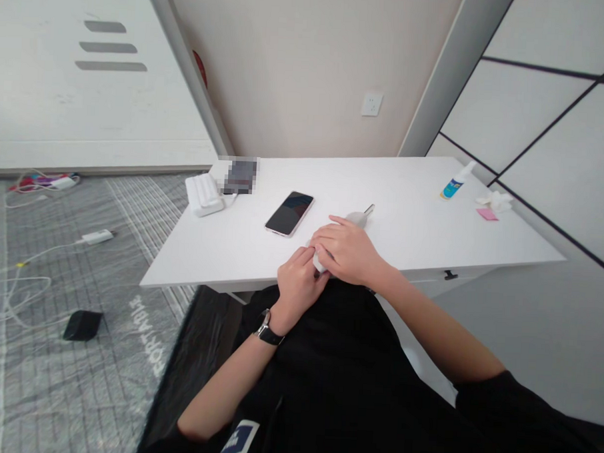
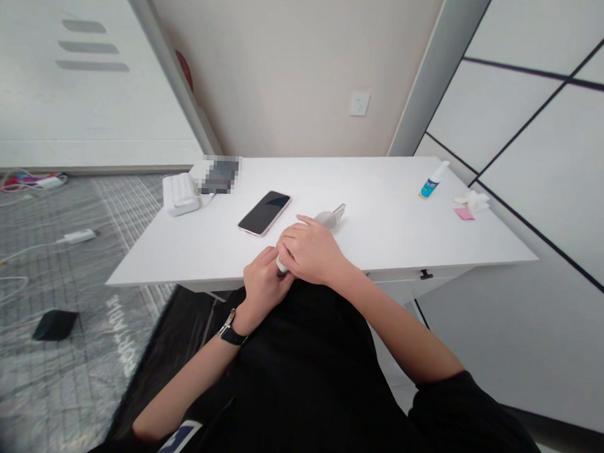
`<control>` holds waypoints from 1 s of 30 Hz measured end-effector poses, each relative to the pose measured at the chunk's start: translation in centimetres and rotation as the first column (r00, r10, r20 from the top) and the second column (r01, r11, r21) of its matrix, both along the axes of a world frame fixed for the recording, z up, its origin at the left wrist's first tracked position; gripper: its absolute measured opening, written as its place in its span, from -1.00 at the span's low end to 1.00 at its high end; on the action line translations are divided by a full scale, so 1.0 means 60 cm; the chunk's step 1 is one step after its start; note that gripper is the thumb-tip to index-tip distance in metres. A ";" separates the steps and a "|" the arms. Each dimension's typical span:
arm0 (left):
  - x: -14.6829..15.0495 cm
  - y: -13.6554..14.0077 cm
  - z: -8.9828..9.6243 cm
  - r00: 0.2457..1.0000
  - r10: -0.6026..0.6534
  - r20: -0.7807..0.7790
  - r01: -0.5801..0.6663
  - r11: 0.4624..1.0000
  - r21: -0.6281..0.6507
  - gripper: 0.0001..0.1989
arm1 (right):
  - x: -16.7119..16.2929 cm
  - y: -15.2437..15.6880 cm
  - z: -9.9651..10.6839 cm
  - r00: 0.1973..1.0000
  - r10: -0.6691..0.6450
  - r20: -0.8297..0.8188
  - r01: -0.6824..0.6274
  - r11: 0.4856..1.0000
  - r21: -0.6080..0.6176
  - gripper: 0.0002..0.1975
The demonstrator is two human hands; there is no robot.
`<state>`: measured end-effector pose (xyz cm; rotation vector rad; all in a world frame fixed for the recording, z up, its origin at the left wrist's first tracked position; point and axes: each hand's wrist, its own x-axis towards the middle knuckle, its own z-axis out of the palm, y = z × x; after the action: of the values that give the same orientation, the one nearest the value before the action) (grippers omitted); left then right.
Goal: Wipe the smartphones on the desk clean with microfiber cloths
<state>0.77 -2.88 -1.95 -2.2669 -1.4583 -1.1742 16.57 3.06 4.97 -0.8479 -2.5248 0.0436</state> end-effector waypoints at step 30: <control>0.000 -0.004 0.010 1.000 -0.001 -0.006 0.001 0.999 -0.042 -0.80 | 0.041 0.055 -0.012 0.958 -0.242 -0.150 0.241 0.970 -0.025 -0.56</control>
<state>0.78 -3.09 -1.37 -2.2964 -1.4933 -1.1473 19.00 6.33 4.23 -1.1071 -2.2645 0.0356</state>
